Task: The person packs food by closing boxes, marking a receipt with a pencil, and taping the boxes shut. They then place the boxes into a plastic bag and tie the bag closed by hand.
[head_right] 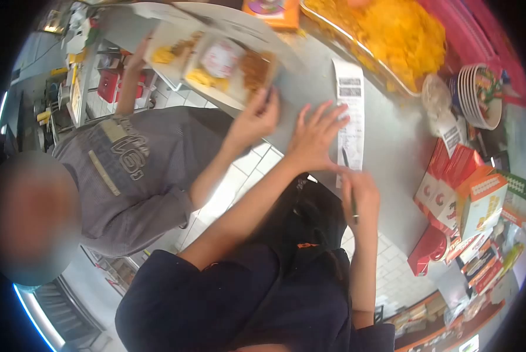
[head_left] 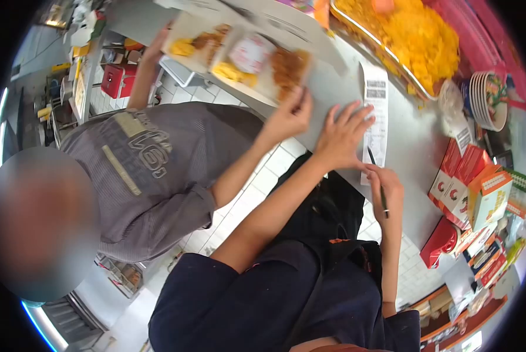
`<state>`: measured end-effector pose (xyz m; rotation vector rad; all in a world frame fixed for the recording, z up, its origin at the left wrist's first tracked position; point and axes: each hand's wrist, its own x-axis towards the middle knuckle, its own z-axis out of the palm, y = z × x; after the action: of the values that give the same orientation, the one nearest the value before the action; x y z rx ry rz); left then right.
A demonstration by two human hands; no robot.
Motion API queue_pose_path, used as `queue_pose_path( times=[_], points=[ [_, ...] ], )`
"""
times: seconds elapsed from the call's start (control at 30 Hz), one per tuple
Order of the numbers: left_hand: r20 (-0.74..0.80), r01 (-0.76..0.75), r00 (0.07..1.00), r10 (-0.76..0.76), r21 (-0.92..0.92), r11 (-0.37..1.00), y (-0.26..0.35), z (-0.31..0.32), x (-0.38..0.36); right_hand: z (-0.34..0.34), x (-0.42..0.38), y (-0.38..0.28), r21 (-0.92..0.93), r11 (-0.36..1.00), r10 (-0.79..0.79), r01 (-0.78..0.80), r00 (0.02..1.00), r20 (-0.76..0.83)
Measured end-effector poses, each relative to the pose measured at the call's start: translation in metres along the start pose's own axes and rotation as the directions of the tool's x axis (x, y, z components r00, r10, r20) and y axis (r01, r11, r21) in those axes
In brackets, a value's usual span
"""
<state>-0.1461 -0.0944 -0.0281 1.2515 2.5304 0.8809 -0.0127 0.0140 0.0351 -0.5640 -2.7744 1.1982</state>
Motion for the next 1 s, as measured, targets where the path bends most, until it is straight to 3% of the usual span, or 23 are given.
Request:
queue_pose_path(
  times=[0.03,0.1,0.17,0.2,0.23,0.3,0.37,0.43,0.5,0.53,0.57,0.6,0.63,0.67,0.7,0.77,0.8,0.83,0.87,0.9,0.93,0.97,1.0],
  points=[
    [0.026,-0.008,1.0,0.008,-0.009,1.0,0.0,-0.003,0.0,-0.005,0.001,0.0,-0.045,0.998,0.051,-0.048,0.997,0.061],
    [0.035,-0.025,0.999,0.025,-0.019,1.0,-0.001,-0.008,-0.003,-0.009,0.007,0.007,-0.134,0.99,0.031,-0.035,0.999,-0.033],
    [0.064,-0.034,0.997,0.035,-0.03,0.999,-0.001,-0.009,-0.001,-0.01,0.017,0.006,-0.337,0.941,-0.042,-0.026,0.98,-0.193],
    [0.067,-0.057,0.996,0.058,-0.017,0.998,-0.002,-0.007,-0.001,-0.002,0.018,0.02,-0.453,0.891,-0.003,-0.032,0.997,-0.077],
    [0.046,-0.083,0.995,0.084,-0.018,0.996,-0.003,-0.007,-0.002,0.004,0.018,0.022,-0.466,0.884,-0.017,-0.033,0.995,-0.103],
    [0.031,-0.096,0.995,0.095,0.01,0.995,-0.005,-0.014,-0.002,0.011,0.022,0.019,-0.603,0.796,0.065,-0.044,0.998,0.013],
    [0.076,-0.137,0.988,0.134,0.038,0.99,-0.005,-0.012,0.003,0.007,0.02,0.017,-0.558,0.827,0.069,-0.062,0.998,-0.008],
    [0.062,-0.03,0.998,0.03,0.013,0.999,0.001,-0.009,0.008,0.003,0.008,0.007,-0.397,0.907,0.106,-0.139,0.989,-0.103],
    [0.064,-0.079,0.995,0.082,-0.049,0.996,0.007,-0.009,0.012,-0.034,-0.004,-0.007,-0.487,0.859,0.097,-0.157,0.984,-0.146],
    [0.024,-0.151,0.988,0.154,-0.08,0.985,0.007,0.001,0.015,-0.076,-0.006,-0.026,-0.177,0.969,0.188,-0.173,0.98,0.069],
    [-0.05,-0.188,0.982,0.182,-0.169,0.968,0.012,0.008,0.011,-0.111,-0.008,-0.031,0.16,0.962,0.17,-0.222,0.943,0.284],
    [-0.079,-0.179,0.983,0.165,-0.228,0.957,0.015,0.012,0.003,-0.149,-0.009,-0.008,0.024,1.0,-0.01,0.006,0.981,0.192],
    [-0.107,-0.206,0.977,0.184,-0.249,0.946,0.014,0.021,-0.01,-0.198,-0.008,-0.021,-0.036,0.996,0.081,-0.082,0.996,-0.024],
    [-0.07,-0.188,0.982,0.176,-0.238,0.953,0.02,0.016,-0.026,-0.242,-0.003,0.011,-0.162,0.979,0.073,-0.127,0.95,-0.304],
    [-0.044,-0.219,0.976,0.215,-0.271,0.938,0.024,0.012,-0.038,-0.286,0.014,-0.02,-0.265,0.949,-0.015,-0.171,0.815,-0.58],
    [-0.025,-0.11,0.994,0.108,-0.342,0.933,0.044,0.007,-0.061,-0.374,0.054,0.027,-0.265,0.915,-0.012,-0.304,0.637,-0.771],
    [0.077,-0.229,0.96,0.269,-0.335,0.914,0.05,0.005,-0.068,-0.412,0.085,0.077,-0.258,0.95,-0.096,-0.176,0.622,-0.777],
    [0.172,-0.328,0.901,0.398,-0.331,0.885,0.054,0.002,-0.074,-0.436,0.114,0.101,-0.364,0.896,-0.092,-0.255,0.695,-0.713],
    [0.135,-0.24,0.948,0.29,-0.299,0.924,0.062,-0.008,-0.08,-0.462,0.146,0.159,-0.516,0.829,-0.072,-0.216,0.873,-0.482],
    [0.218,-0.205,0.932,0.29,-0.343,0.917,0.073,-0.017,-0.081,-0.49,0.185,0.279,-0.652,0.757,-0.219,0.037,0.955,-0.201],
    [0.295,-0.176,0.903,0.312,-0.409,0.895,0.084,-0.016,-0.081,-0.49,0.207,0.313,-0.678,0.734,0.047,0.02,0.996,0.08],
    [0.207,-0.186,0.935,0.289,-0.406,0.895,0.088,-0.008,-0.081,-0.45,0.194,0.291,-0.617,0.743,0.326,-0.26,0.945,-0.005],
    [0.197,-0.143,0.951,0.238,-0.404,0.904,0.106,0.001,-0.088,-0.434,0.18,0.308,-0.65,0.704,0.397,-0.287,0.917,0.026]
  ],
)
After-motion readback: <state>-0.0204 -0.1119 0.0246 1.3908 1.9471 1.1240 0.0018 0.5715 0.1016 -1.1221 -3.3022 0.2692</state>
